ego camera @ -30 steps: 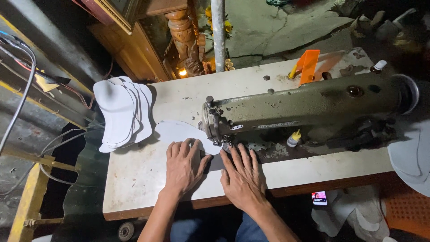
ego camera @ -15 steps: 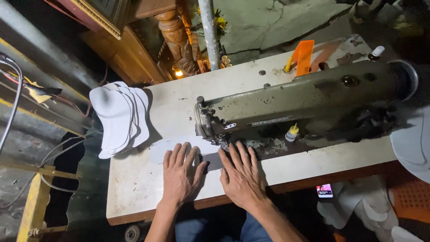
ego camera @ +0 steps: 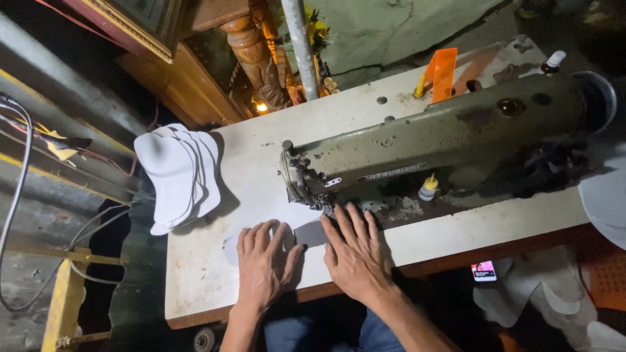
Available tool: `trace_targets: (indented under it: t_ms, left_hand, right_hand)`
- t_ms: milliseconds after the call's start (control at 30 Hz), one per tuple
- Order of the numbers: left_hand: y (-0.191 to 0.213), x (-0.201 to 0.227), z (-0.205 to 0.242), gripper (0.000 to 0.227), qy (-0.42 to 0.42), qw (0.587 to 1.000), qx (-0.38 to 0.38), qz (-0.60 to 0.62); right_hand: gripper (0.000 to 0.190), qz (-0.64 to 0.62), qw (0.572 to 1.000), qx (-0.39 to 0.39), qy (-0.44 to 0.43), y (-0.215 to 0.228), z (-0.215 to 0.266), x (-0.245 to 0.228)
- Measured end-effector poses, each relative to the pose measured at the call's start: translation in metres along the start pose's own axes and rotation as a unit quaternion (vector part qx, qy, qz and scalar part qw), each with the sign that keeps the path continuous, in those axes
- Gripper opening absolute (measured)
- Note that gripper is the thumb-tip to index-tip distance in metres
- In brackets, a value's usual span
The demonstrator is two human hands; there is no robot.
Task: Stitching the edges of white shoe insoles using an industrial Mitsubishi sewing machine.
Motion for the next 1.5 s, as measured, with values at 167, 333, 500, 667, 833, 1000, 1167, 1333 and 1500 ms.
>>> trace_targets:
  t_ms: [167, 333, 500, 667, 833, 1000, 1167, 1333, 1500]
  left_hand:
    - [-0.003, -0.009, 0.012, 0.06, 0.051, 0.994, -0.094, 0.019]
    - [0.009, -0.002, 0.016, 0.068, 0.037, 0.985, -0.166, -0.044]
    - [0.035, 0.017, 0.025, 0.062, 0.045, 0.987, -0.147, 0.039]
    - [0.037, 0.029, 0.049, 0.061, 0.058, 0.983, -0.124, 0.12]
    - [0.036, 0.045, 0.072, 0.048, 0.085, 0.976, -0.074, 0.189]
    - [0.024, 0.046, 0.099, 0.052, 0.101, 0.973, -0.067, 0.195]
    - [0.023, 0.047, 0.1, 0.044, 0.051, 0.975, -0.06, 0.206]
    - [0.027, 0.053, 0.092, 0.037, 0.014, 0.975, -0.03, 0.22]
    - [0.022, 0.056, 0.088, 0.034, -0.012, 0.971, -0.013, 0.237]
  right_hand:
    - [0.062, -0.011, 1.0, -0.002, 0.0, -0.002, 0.001, 0.001]
    - [0.062, -0.002, 1.0, -0.004, -0.001, -0.004, 0.001, 0.002]
    - [0.061, -0.021, 1.0, -0.011, -0.005, -0.003, 0.001, 0.002]
    - [0.059, -0.03, 1.0, -0.009, -0.007, -0.002, 0.0, 0.003]
    - [0.057, -0.036, 0.999, 0.006, -0.004, -0.001, -0.001, 0.002]
    - [0.056, -0.051, 0.999, -0.013, -0.008, 0.002, -0.002, 0.002]
    - [0.053, -0.054, 0.998, -0.012, -0.017, 0.0, -0.001, 0.002]
    - [0.052, -0.05, 0.998, -0.021, -0.015, 0.0, -0.001, 0.004]
    - [0.052, -0.05, 0.998, -0.021, -0.011, 0.0, -0.001, 0.005]
Point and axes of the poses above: each hand's wrist, its own z-axis away from the middle knuckle, its own y-axis out of the back of the hand, x = y × z, the point moved 2 cm from there along -z, towards the middle knuckle, and after that the axes turned 3 degrees about -z, right-handed, at the moved point
